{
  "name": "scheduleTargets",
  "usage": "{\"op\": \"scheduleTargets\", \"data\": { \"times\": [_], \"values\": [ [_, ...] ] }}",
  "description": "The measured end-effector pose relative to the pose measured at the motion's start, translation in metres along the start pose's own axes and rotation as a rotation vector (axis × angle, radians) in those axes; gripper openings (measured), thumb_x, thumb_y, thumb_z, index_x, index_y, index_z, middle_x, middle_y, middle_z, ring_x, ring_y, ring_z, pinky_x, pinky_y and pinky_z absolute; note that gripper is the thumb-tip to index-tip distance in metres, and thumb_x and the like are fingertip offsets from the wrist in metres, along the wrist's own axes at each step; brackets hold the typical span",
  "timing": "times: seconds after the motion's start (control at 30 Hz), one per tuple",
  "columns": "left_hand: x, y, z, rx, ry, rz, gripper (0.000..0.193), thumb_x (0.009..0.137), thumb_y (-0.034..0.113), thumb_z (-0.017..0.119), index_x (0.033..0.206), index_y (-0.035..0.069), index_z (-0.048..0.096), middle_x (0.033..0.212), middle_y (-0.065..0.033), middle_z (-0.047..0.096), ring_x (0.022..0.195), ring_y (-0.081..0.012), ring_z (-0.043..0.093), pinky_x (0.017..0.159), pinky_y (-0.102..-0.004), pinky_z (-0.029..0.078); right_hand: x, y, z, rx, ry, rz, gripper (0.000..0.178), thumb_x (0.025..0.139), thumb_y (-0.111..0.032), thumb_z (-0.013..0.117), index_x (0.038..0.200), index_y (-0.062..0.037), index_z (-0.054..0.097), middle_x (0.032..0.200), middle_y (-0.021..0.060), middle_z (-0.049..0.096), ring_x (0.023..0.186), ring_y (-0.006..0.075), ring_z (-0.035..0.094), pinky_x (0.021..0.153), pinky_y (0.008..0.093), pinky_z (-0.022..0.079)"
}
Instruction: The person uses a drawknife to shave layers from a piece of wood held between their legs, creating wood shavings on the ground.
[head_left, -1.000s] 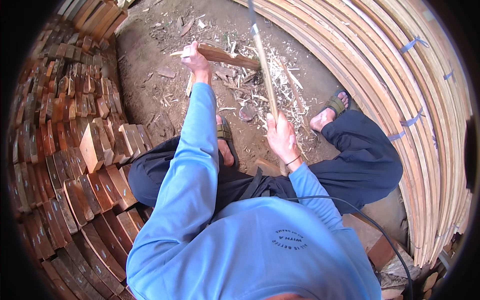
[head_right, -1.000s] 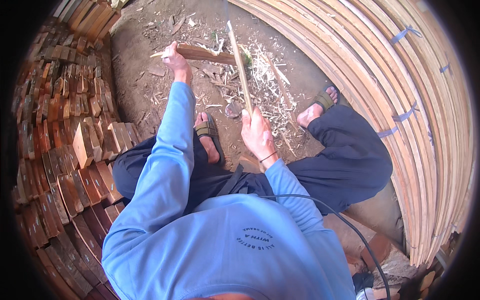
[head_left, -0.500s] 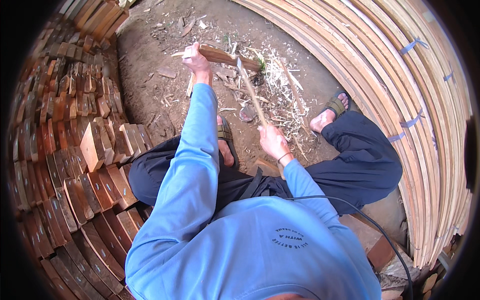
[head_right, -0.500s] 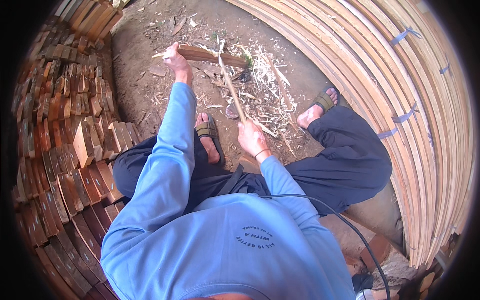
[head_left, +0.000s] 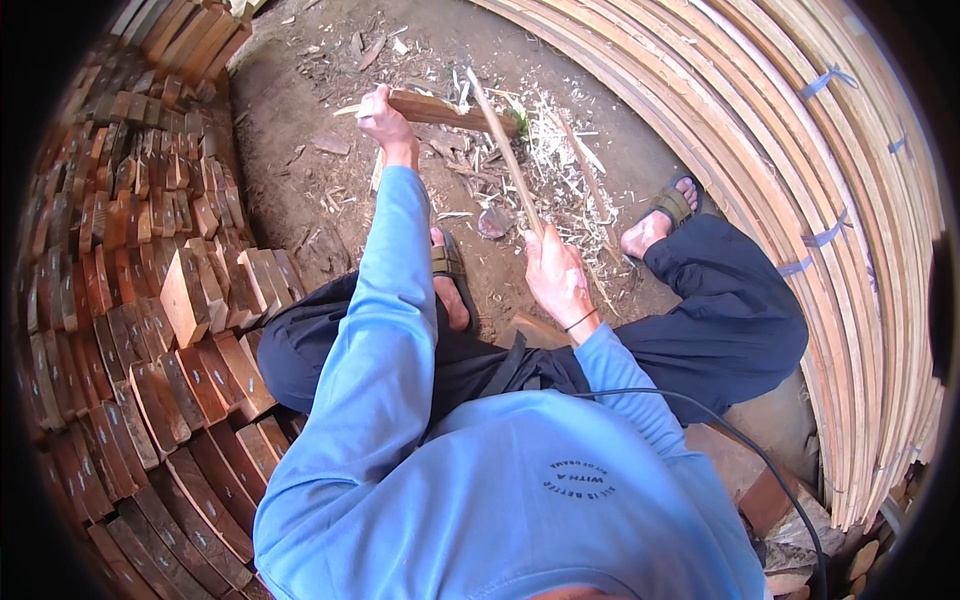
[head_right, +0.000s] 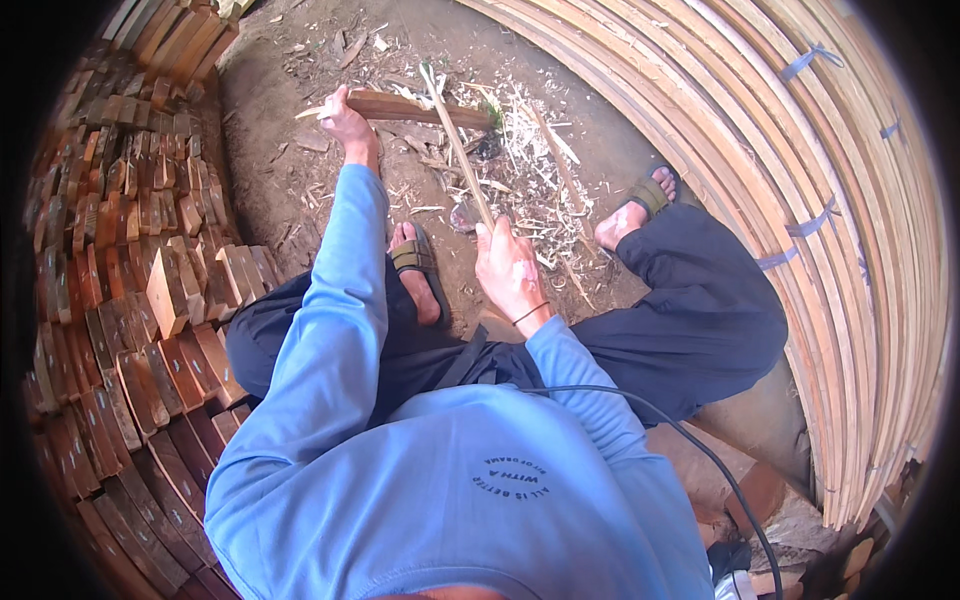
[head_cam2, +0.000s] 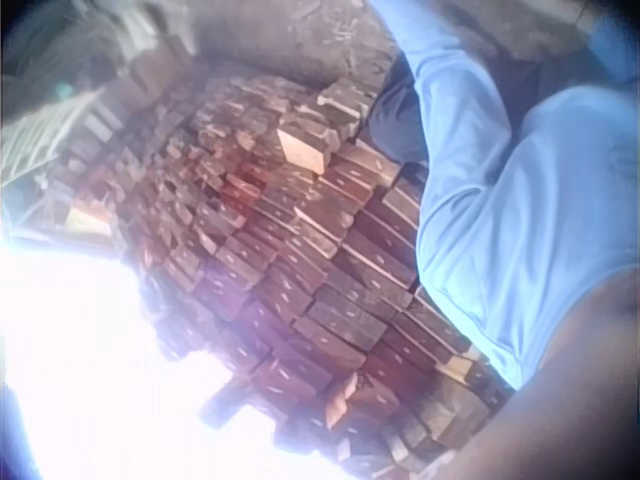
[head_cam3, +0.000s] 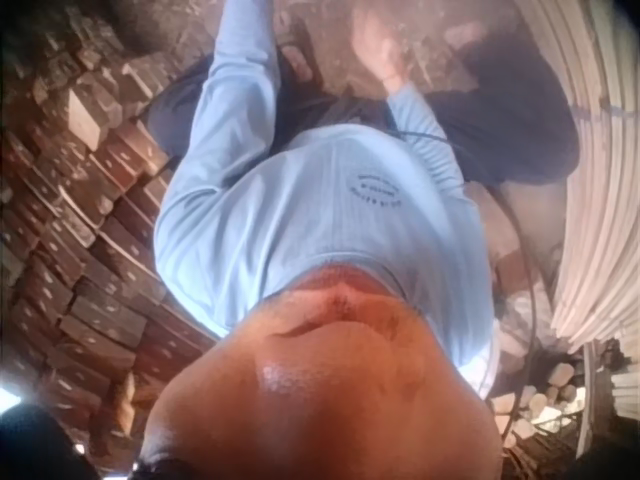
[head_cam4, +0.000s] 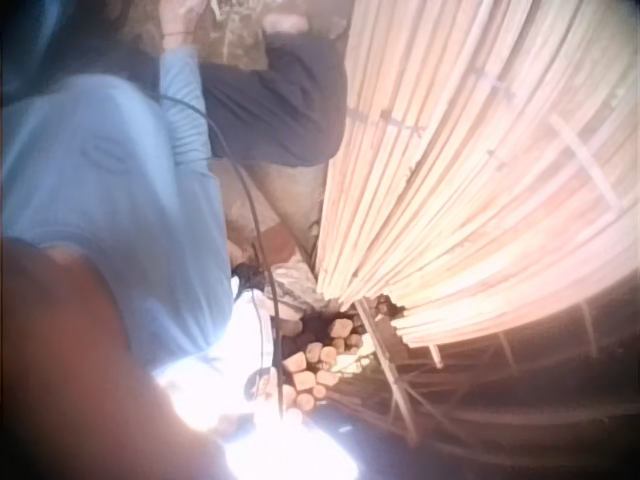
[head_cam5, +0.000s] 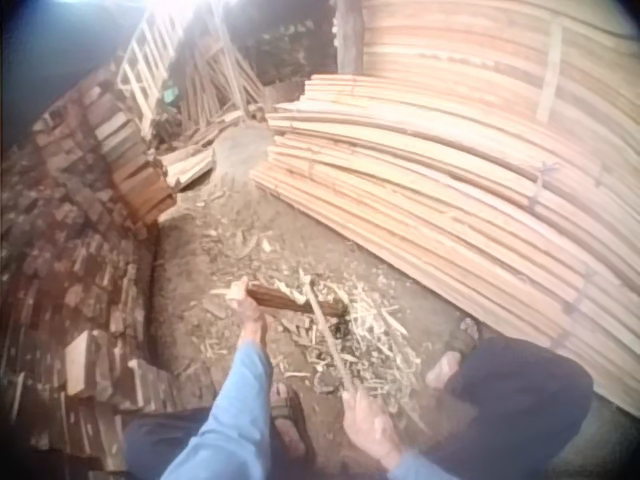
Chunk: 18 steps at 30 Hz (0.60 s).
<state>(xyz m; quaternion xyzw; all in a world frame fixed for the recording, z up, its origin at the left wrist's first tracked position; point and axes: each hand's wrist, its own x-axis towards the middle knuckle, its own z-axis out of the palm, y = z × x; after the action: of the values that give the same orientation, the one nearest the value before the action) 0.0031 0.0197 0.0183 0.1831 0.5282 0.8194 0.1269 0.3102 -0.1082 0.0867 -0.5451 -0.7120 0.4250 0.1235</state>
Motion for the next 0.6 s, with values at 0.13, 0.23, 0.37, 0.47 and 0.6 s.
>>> {"op": "scheduleTargets", "data": {
  "times": [0.13,0.23,0.37,0.47,0.6],
  "values": [
    [-0.002,-0.003,0.007,-0.008,0.004,-0.002,0.015,0.084,0.012,0.060,0.078,-0.002,0.060,0.072,-0.0078,0.062,0.067,-0.0190,0.062,0.067,-0.0326,0.051,0.019,0.047,0.031,-0.072,-0.112,0.040,0.034,0.100,-0.028,0.048,0.093,0.0044,0.054,0.067,0.0290,0.060,0.071,0.0465,0.063,0.065,0.0543,0.048],
    [-0.002,0.002,0.010,0.016,-0.018,0.026,0.015,0.083,0.013,0.060,0.078,-0.001,0.061,0.073,-0.0067,0.062,0.067,-0.0181,0.061,0.068,-0.0317,0.050,0.026,0.050,0.020,-0.087,-0.093,0.005,0.036,0.100,-0.029,0.048,0.090,0.0048,0.055,0.068,0.0287,0.060,0.068,0.0469,0.062,0.063,0.0546,0.047],
    [-0.001,-0.004,0.008,0.028,0.010,-0.038,0.015,0.083,0.014,0.059,0.080,-0.001,0.062,0.077,-0.0106,0.066,0.071,-0.0203,0.061,0.073,-0.0338,0.047,0.014,0.017,0.000,0.028,0.032,-0.026,0.036,0.100,-0.028,0.048,0.091,0.0056,0.058,0.072,0.0292,0.061,0.072,0.0478,0.062,0.068,0.0549,0.047],
    [-0.001,-0.004,0.005,0.035,-0.007,0.003,0.014,0.084,0.013,0.058,0.081,0.000,0.061,0.077,-0.0105,0.065,0.072,-0.0214,0.063,0.072,-0.0343,0.047,0.019,0.044,0.027,-0.139,-0.184,0.002,0.035,0.100,-0.027,0.048,0.094,0.0064,0.056,0.071,0.0268,0.061,0.074,0.0478,0.061,0.071,0.0542,0.047],
    [-0.003,0.000,0.003,-0.053,0.012,-0.023,0.014,0.084,0.012,0.060,0.079,-0.001,0.060,0.073,-0.0095,0.064,0.066,-0.0197,0.061,0.067,-0.0330,0.049,0.002,0.036,0.011,-0.052,0.032,-0.100,0.028,0.099,-0.025,0.049,0.095,0.0012,0.059,0.069,0.0244,0.060,0.066,0.0431,0.062,0.058,0.0496,0.046]
  ]
}}
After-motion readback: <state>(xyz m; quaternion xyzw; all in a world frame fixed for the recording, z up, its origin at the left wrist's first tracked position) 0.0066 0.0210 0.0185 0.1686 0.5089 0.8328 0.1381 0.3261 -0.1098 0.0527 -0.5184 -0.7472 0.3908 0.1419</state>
